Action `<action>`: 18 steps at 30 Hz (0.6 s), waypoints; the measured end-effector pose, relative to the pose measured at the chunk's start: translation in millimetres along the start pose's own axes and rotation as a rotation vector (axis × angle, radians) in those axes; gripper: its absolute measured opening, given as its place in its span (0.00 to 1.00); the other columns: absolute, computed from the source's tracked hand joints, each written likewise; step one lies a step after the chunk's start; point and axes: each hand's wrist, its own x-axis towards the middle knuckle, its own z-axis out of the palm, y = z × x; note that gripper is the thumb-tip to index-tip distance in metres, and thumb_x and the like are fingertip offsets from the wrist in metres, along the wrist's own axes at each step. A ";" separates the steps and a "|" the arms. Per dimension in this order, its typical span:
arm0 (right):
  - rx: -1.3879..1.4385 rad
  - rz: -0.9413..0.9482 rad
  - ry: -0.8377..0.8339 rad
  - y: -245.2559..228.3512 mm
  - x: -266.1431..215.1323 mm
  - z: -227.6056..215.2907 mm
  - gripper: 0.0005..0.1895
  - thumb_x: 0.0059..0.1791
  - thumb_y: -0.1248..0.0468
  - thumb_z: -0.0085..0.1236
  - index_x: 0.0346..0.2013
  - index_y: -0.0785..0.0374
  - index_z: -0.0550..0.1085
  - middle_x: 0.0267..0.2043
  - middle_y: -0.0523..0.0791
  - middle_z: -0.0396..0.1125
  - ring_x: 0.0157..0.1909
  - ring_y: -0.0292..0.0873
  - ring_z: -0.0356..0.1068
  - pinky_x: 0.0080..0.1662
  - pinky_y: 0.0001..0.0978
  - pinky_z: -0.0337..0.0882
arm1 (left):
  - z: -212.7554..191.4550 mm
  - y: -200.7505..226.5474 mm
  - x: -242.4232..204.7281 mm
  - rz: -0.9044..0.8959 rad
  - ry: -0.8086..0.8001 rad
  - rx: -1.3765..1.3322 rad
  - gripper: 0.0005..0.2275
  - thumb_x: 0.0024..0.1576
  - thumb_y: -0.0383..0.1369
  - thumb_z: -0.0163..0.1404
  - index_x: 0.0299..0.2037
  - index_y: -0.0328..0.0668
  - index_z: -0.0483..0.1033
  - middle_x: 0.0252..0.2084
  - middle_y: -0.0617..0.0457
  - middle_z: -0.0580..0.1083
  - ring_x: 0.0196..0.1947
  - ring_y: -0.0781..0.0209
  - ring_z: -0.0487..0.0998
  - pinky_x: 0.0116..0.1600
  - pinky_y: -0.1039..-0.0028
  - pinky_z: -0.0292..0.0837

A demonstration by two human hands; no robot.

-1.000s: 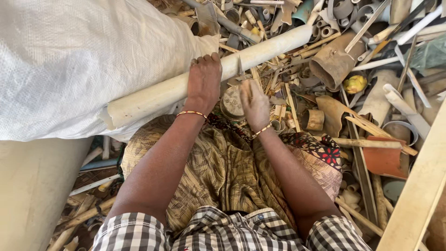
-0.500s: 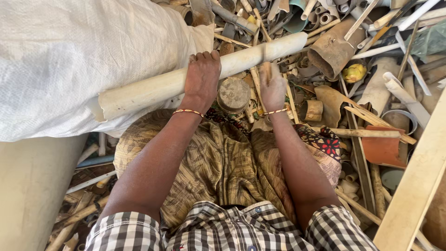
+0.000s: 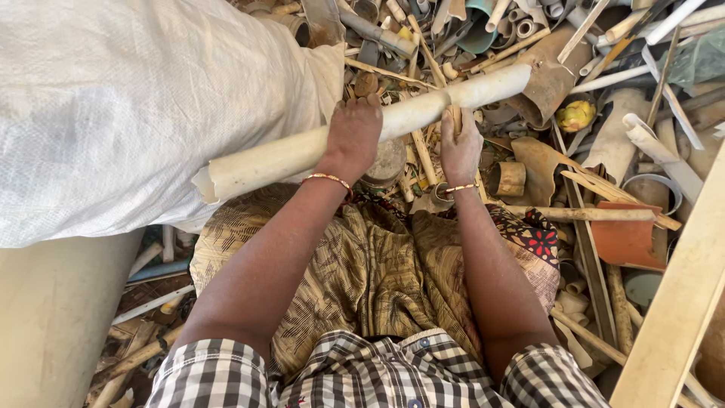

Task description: The person sits on the floor and uses a curved blade to scrape and shape a white cylindrical pipe. They hold the pipe with one hand and repeatedly scrape its surface with the blade in the other hand, rotating the pipe to work on different sections.

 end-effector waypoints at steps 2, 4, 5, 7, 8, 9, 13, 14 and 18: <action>0.158 0.201 -0.123 -4.5 -2.9 -3.6 0.14 0.60 0.59 0.49 0.52 0.68 0.72 0.29 0.46 0.71 0.23 0.37 0.72 0.30 0.32 0.70 | 2.3 -0.8 2.0 -0.037 0.051 -0.069 0.12 0.57 0.24 0.53 0.51 0.36 0.71 0.44 0.45 0.77 0.49 0.51 0.78 0.55 0.62 0.74; 0.362 0.339 -0.145 -14.5 -1.5 -4.9 0.12 0.60 0.58 0.50 0.46 0.66 0.72 0.28 0.44 0.68 0.23 0.37 0.68 0.28 0.34 0.68 | -0.3 -3.2 5.2 -0.071 0.059 -0.127 0.11 0.60 0.25 0.53 0.52 0.41 0.73 0.45 0.46 0.78 0.48 0.53 0.80 0.55 0.62 0.75; 0.465 0.407 -0.157 -19.1 -0.7 -6.0 0.12 0.59 0.57 0.50 0.43 0.65 0.72 0.28 0.43 0.66 0.23 0.38 0.65 0.26 0.35 0.67 | -2.6 -3.7 7.0 -0.082 0.040 -0.153 0.12 0.60 0.25 0.53 0.53 0.43 0.74 0.44 0.47 0.78 0.47 0.54 0.81 0.54 0.62 0.75; 0.871 0.719 -0.132 -26.2 -4.5 -8.3 0.09 0.54 0.58 0.55 0.35 0.59 0.69 0.24 0.40 0.66 0.20 0.37 0.64 0.25 0.34 0.66 | -4.7 -0.9 4.0 -0.078 0.039 -0.197 0.20 0.53 0.28 0.58 0.57 0.44 0.72 0.43 0.46 0.78 0.45 0.52 0.81 0.51 0.61 0.75; 1.075 0.874 -0.109 -28.5 -4.2 -8.7 0.10 0.51 0.58 0.58 0.31 0.57 0.67 0.23 0.39 0.66 0.19 0.37 0.64 0.24 0.34 0.66 | -7.9 0.6 3.4 -0.056 0.066 -0.209 0.29 0.46 0.32 0.63 0.60 0.43 0.70 0.42 0.44 0.77 0.44 0.50 0.80 0.49 0.60 0.75; 1.120 0.930 -0.077 -29.7 -3.3 -9.0 0.13 0.51 0.57 0.61 0.29 0.57 0.67 0.21 0.39 0.65 0.19 0.37 0.64 0.27 0.33 0.69 | -12.2 2.2 3.1 -0.034 0.092 -0.222 0.38 0.39 0.35 0.67 0.64 0.41 0.68 0.41 0.43 0.77 0.42 0.48 0.80 0.46 0.58 0.74; 1.415 0.998 0.003 -21.1 0.2 -19.5 0.22 0.49 0.51 0.70 0.22 0.56 0.67 0.17 0.39 0.62 0.22 0.37 0.64 0.32 0.31 0.73 | -32.2 17.1 7.0 0.009 0.016 -0.325 0.34 0.46 0.39 0.67 0.64 0.47 0.68 0.43 0.45 0.78 0.43 0.51 0.80 0.51 0.59 0.75; 1.519 0.968 -0.002 -18.5 2.3 -23.8 0.24 0.48 0.49 0.70 0.21 0.56 0.66 0.17 0.39 0.62 0.22 0.37 0.63 0.33 0.30 0.72 | -37.4 21.1 8.5 0.053 0.002 -0.374 0.36 0.44 0.42 0.68 0.64 0.49 0.67 0.43 0.45 0.78 0.43 0.52 0.80 0.52 0.58 0.74; 1.544 1.039 0.158 -13.3 14.7 -50.2 0.14 0.47 0.54 0.70 0.34 0.60 0.76 0.22 0.39 0.68 0.26 0.34 0.65 0.36 0.28 0.72 | -50.4 29.3 10.0 0.110 -0.075 -0.452 0.39 0.43 0.42 0.68 0.68 0.59 0.66 0.45 0.47 0.79 0.43 0.53 0.81 0.54 0.59 0.74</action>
